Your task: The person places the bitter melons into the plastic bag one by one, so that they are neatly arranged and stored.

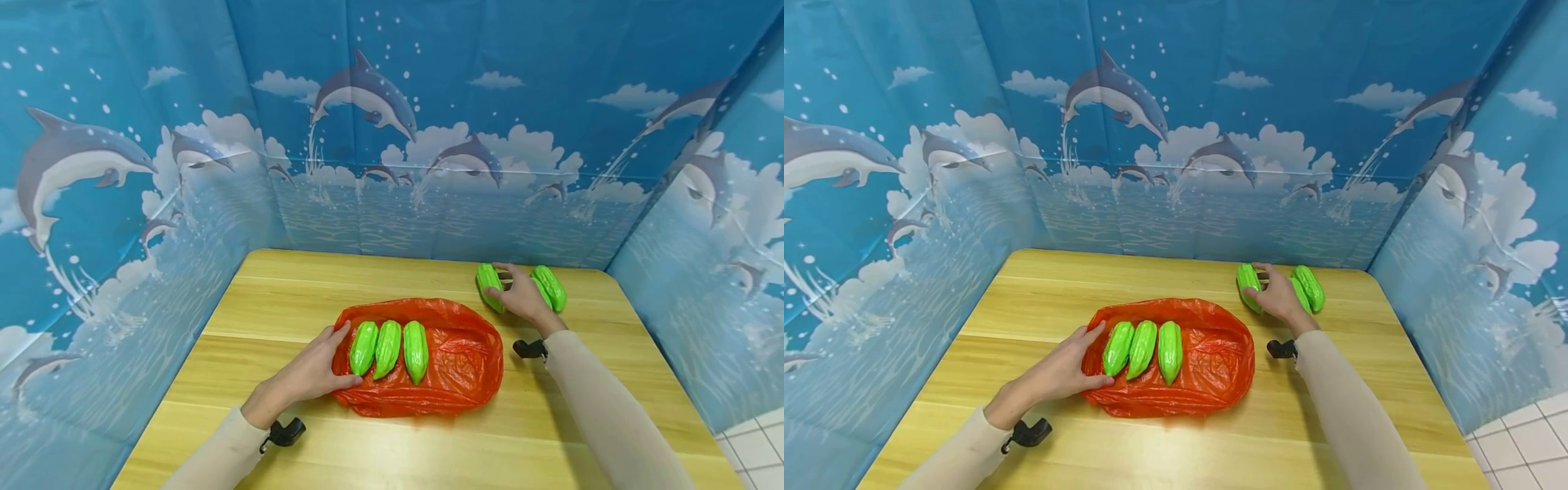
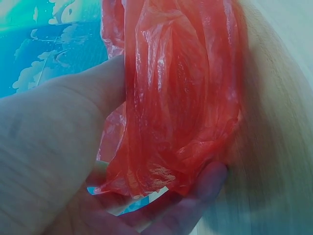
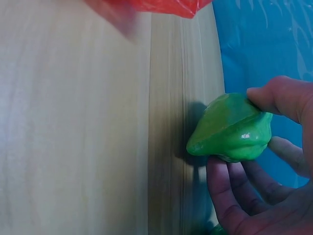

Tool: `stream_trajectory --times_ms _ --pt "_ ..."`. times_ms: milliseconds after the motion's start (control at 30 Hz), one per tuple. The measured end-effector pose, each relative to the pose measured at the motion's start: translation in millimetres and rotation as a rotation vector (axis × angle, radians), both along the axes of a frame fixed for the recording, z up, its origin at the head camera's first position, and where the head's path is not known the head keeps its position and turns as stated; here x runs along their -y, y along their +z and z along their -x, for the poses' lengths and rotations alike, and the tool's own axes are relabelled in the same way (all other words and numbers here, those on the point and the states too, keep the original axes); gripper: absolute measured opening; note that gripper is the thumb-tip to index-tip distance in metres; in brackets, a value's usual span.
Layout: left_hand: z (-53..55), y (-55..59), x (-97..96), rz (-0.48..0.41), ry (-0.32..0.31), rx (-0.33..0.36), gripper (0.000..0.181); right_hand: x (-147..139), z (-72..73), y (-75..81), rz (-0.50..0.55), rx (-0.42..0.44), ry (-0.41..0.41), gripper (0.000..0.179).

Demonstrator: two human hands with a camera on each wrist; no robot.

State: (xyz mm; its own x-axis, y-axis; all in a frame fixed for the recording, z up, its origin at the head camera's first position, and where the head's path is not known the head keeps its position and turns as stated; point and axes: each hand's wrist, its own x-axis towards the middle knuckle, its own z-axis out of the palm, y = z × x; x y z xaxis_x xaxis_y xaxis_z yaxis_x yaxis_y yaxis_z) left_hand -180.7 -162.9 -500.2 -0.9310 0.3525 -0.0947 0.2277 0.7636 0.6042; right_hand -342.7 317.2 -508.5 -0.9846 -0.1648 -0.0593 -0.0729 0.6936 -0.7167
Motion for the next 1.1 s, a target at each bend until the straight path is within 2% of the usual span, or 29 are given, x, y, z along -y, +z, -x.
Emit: stream_trajectory --times_ms 733,1100 --pt "-1.4 2.8 -1.0 0.001 -0.009 -0.011 0.116 1 -10.3 6.3 -0.013 -0.037 0.023 0.083" --pt "-2.8 2.3 -1.8 0.001 -0.011 -0.022 0.116 2 -20.9 11.3 0.011 -0.046 0.030 0.084"
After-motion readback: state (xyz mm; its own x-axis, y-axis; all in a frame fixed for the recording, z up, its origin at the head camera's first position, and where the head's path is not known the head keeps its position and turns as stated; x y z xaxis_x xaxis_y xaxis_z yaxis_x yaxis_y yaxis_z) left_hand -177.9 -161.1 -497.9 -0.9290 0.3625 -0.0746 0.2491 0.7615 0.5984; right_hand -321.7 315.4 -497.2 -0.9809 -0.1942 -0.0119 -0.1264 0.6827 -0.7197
